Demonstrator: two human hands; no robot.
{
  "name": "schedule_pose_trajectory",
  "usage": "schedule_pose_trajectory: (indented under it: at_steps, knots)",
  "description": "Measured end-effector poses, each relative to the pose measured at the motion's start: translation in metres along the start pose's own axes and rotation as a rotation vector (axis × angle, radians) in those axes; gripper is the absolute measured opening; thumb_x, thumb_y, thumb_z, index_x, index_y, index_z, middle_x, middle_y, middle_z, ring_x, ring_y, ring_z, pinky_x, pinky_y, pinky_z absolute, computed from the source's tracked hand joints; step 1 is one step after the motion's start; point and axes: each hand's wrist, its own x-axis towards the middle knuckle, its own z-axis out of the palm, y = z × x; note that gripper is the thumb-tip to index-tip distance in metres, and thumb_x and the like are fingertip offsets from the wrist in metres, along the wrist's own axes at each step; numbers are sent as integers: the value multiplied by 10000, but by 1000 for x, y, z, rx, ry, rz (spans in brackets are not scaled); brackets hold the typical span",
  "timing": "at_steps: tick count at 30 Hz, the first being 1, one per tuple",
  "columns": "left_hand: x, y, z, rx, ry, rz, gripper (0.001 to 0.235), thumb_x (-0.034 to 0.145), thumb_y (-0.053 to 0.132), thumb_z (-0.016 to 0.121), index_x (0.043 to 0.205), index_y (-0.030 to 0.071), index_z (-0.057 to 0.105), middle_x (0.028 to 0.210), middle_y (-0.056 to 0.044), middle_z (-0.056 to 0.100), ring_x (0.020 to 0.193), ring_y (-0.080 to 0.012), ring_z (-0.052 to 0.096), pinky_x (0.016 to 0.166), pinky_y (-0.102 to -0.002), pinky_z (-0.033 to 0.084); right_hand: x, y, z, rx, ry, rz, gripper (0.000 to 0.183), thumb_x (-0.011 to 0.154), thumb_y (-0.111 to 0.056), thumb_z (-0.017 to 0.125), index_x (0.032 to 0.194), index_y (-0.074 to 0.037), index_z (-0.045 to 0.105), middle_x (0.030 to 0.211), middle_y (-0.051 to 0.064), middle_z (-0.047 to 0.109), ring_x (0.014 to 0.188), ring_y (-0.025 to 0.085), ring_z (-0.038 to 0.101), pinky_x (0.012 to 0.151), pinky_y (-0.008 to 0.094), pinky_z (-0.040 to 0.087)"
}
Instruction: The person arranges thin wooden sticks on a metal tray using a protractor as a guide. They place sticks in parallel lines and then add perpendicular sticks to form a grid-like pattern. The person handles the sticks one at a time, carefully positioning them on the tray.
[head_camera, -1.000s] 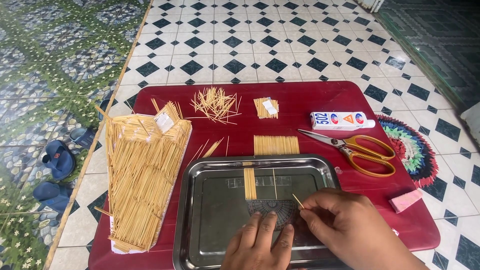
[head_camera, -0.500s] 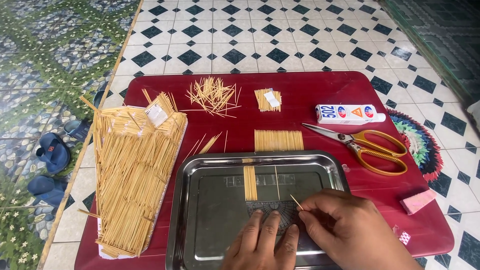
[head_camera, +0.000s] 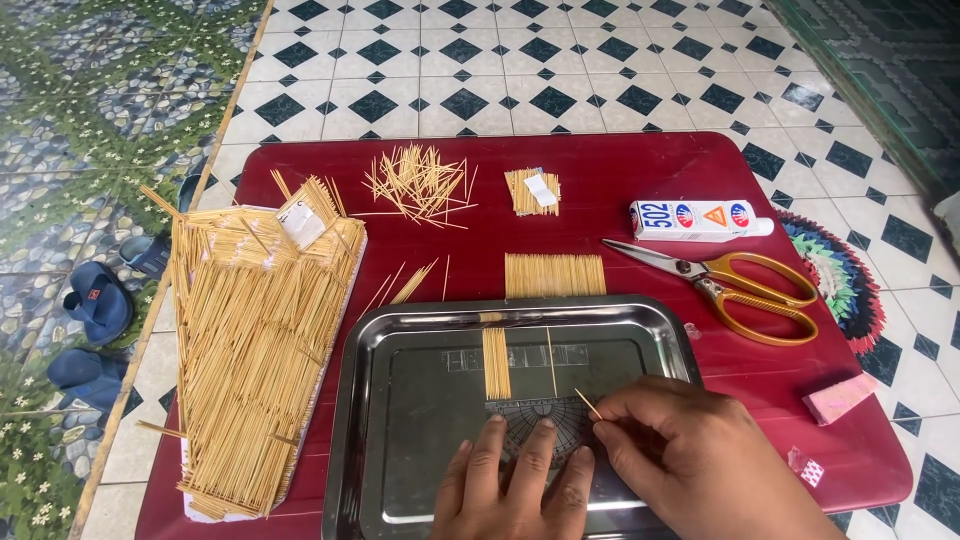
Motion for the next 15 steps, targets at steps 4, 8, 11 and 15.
schedule_pose_trajectory:
  at_steps: [4, 8, 11, 15]
  knots:
    - [0, 0, -1, -15, 5, 0, 162, 945, 450, 730, 1066, 343, 729, 1145, 36, 776, 1079, -367, 708, 798, -581, 592, 1, -1, -1, -22, -38, 53, 119, 849, -314, 795, 940, -250, 838, 799, -96, 866, 647, 94, 838, 607, 253, 667]
    - [0, 0, 0, 0, 26, 15, 170, 939, 450, 758, 1069, 347, 720, 1142, 40, 774, 1067, -367, 716, 790, -573, 598, 2, 0, -1, -46, -37, 24, 129, 860, -318, 783, 955, -249, 835, 844, -99, 865, 678, 101, 840, 634, 259, 663]
    - [1, 0, -3, -33, 2, 8, 172, 948, 446, 741, 1075, 331, 732, 1147, 19, 782, 1084, -390, 713, 812, -586, 589, 2, 0, 0, -58, -72, 64, 128, 863, -328, 781, 960, -265, 838, 860, -113, 873, 698, 86, 847, 638, 254, 672]
    - [0, -1, -4, -56, -30, 15, 196, 958, 457, 732, 1096, 317, 740, 1163, 5, 780, 1104, -392, 703, 827, -599, 579, 3, 0, 0, -83, -101, 105, 138, 859, -343, 788, 971, -277, 833, 863, -115, 868, 721, 91, 844, 645, 260, 673]
